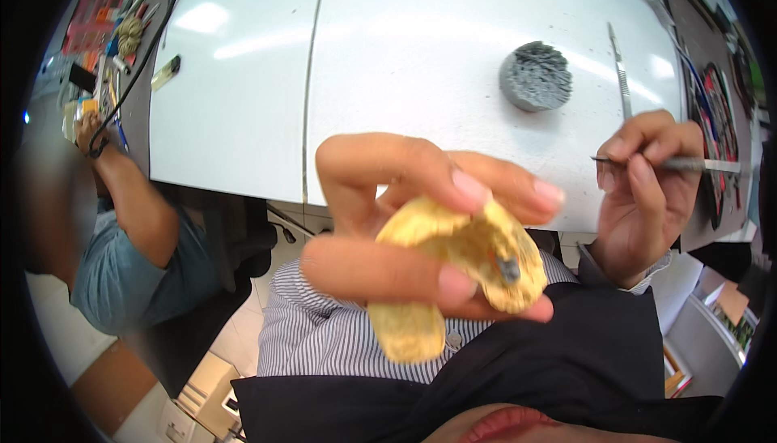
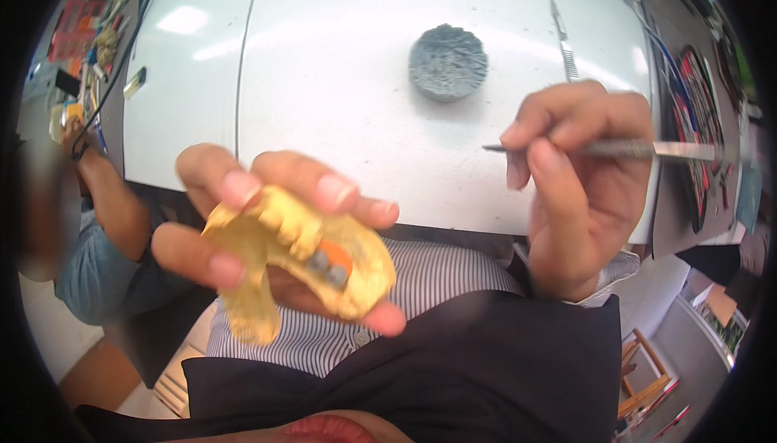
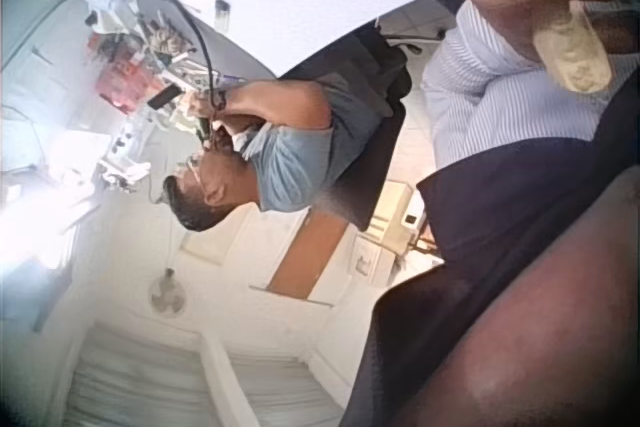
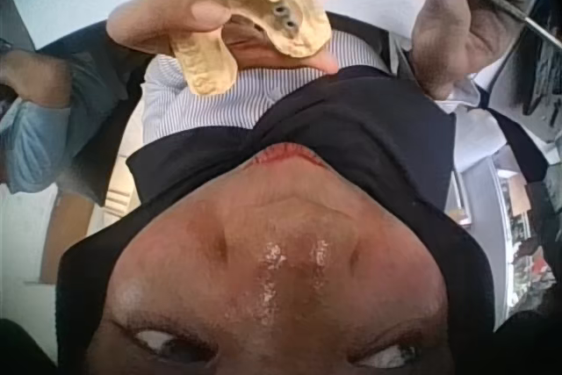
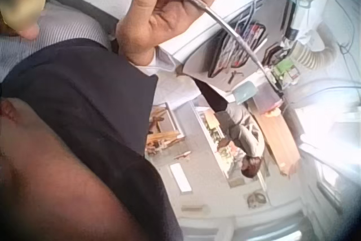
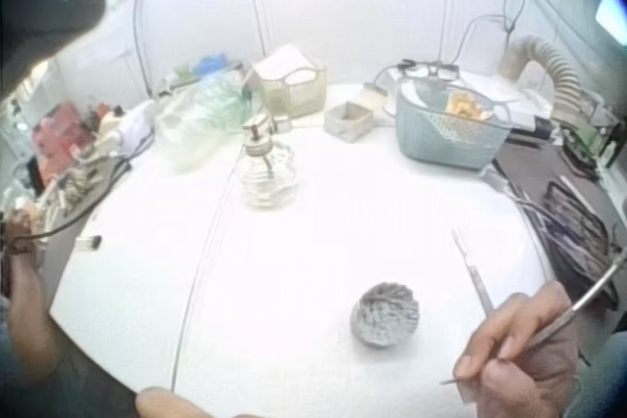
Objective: The person holds a yellow dental cast in their left hand and uses a metal dental tool to scrape and shape the material around the teeth. They rotate the cast to access different angles and occasionally use a brush to clean the surface.
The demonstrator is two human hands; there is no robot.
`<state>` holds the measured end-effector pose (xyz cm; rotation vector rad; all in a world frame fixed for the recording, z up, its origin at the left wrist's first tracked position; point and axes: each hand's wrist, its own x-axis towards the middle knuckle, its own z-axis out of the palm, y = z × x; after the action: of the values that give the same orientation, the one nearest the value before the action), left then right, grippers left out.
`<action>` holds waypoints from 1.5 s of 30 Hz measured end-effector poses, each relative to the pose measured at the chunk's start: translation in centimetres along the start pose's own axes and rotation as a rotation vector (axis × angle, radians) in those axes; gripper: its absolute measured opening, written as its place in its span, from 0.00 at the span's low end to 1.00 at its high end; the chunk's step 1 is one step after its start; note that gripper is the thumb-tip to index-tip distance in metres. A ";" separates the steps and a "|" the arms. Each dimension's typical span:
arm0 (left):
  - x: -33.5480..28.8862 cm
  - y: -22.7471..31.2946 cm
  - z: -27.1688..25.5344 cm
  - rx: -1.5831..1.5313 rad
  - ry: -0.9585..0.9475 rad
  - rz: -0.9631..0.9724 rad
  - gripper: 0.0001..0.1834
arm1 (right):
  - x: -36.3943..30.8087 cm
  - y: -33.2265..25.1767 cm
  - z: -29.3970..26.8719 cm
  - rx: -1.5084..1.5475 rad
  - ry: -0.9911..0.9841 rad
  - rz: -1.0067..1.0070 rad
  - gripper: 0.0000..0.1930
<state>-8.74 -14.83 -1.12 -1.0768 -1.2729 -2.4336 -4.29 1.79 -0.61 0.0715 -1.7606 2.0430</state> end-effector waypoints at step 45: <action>1.4 1.4 -6.6 1.067 -0.504 -0.262 0.14 | 3.9 -2.2 -3.0 -1.408 -0.549 -0.662 0.21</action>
<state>-12.49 -20.52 -1.71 -1.1898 -2.5235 -1.1702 -6.25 5.98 2.14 0.6824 -2.5925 0.0851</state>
